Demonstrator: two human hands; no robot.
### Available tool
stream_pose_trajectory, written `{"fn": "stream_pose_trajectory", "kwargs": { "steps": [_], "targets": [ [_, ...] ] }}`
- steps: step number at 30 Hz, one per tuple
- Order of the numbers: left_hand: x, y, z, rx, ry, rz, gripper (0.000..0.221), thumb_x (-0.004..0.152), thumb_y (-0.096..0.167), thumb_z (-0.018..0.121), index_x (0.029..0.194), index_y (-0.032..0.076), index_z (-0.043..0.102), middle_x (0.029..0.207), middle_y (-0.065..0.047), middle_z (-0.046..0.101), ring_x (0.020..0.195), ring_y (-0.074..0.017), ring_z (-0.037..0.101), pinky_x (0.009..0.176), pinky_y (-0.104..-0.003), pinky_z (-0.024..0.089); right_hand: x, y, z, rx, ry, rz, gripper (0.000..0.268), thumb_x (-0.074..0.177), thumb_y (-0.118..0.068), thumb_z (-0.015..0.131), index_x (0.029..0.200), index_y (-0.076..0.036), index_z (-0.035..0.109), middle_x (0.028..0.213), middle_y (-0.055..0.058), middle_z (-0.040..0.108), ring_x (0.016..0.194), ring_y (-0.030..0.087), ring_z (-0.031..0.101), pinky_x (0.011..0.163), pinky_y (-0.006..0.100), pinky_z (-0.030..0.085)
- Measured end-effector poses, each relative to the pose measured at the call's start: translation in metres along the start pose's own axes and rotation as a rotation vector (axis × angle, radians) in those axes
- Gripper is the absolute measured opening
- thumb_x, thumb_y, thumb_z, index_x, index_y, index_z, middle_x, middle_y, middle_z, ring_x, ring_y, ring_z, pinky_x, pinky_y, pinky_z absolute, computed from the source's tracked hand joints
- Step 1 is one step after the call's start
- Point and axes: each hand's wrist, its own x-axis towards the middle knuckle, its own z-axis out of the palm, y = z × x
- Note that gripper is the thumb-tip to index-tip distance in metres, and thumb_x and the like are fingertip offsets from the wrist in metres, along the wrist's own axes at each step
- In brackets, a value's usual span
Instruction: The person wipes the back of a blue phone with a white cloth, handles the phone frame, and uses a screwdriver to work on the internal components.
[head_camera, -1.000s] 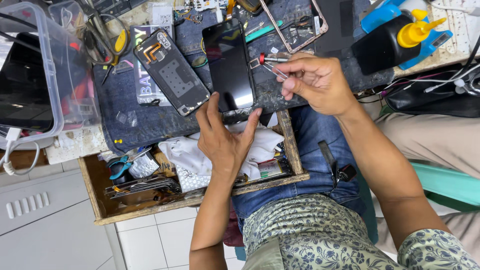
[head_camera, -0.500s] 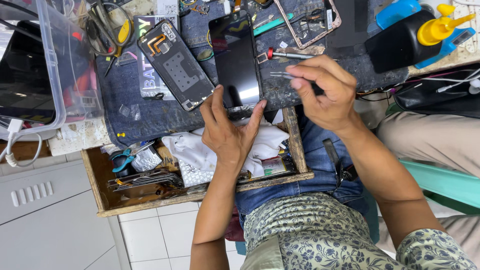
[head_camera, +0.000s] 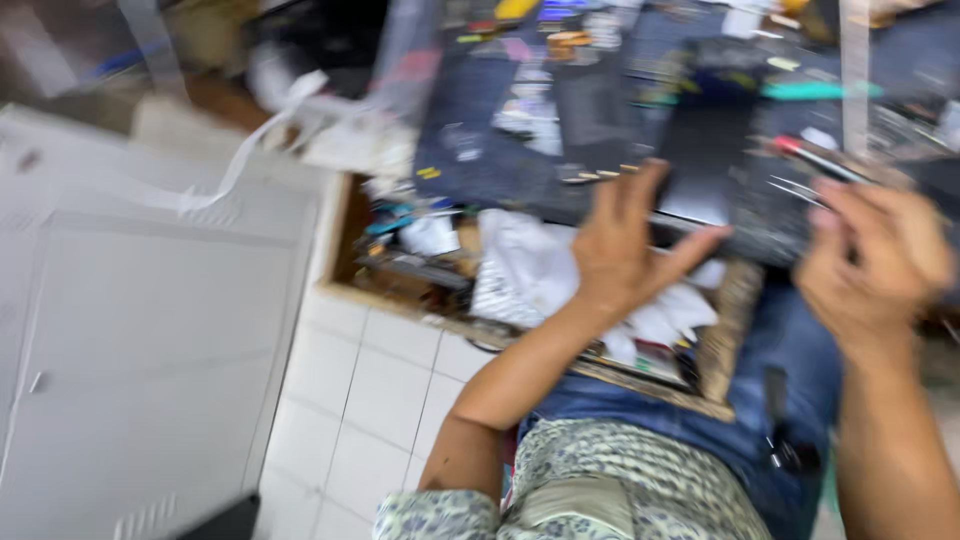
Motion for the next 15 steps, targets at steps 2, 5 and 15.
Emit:
{"fn": "stream_pose_trajectory", "kwargs": {
  "steps": [2,5,15],
  "targets": [
    [-0.003,-0.003,0.003,0.012,0.017,0.011,0.081,0.08,0.06,0.081,0.138,0.009,0.056,0.117,-0.01,0.061,0.088,-0.0219,0.068,0.068,-0.03,0.057,-0.01,0.003,0.007,0.092,-0.081,0.09,0.019,0.102,0.004,0.07,0.121,-0.001,0.071,0.11,0.015,0.067,0.093,0.028,0.068,0.079,0.035,0.055],
    [-0.008,-0.005,0.01,0.037,0.061,-0.003,0.081,0.08,0.063,0.079,0.139,0.012,0.059,0.111,-0.01,0.058,0.082,-0.0204,0.066,0.065,-0.029,0.055,-0.03,0.033,0.036,0.196,-0.267,0.319,0.019,0.105,0.001,0.066,0.124,0.0,0.068,0.111,0.016,0.067,0.093,0.027,0.068,0.079,0.034,0.055],
    [-0.01,-0.01,0.017,-0.03,0.117,0.03,0.082,0.084,0.065,0.078,0.14,0.009,0.058,0.111,-0.011,0.058,0.08,-0.0178,0.066,0.067,-0.027,0.057,-0.086,0.124,0.08,0.305,-0.42,0.527,0.023,0.114,-0.01,0.054,0.133,0.003,0.058,0.115,0.019,0.065,0.095,0.025,0.068,0.079,0.032,0.057]
  ]
}}
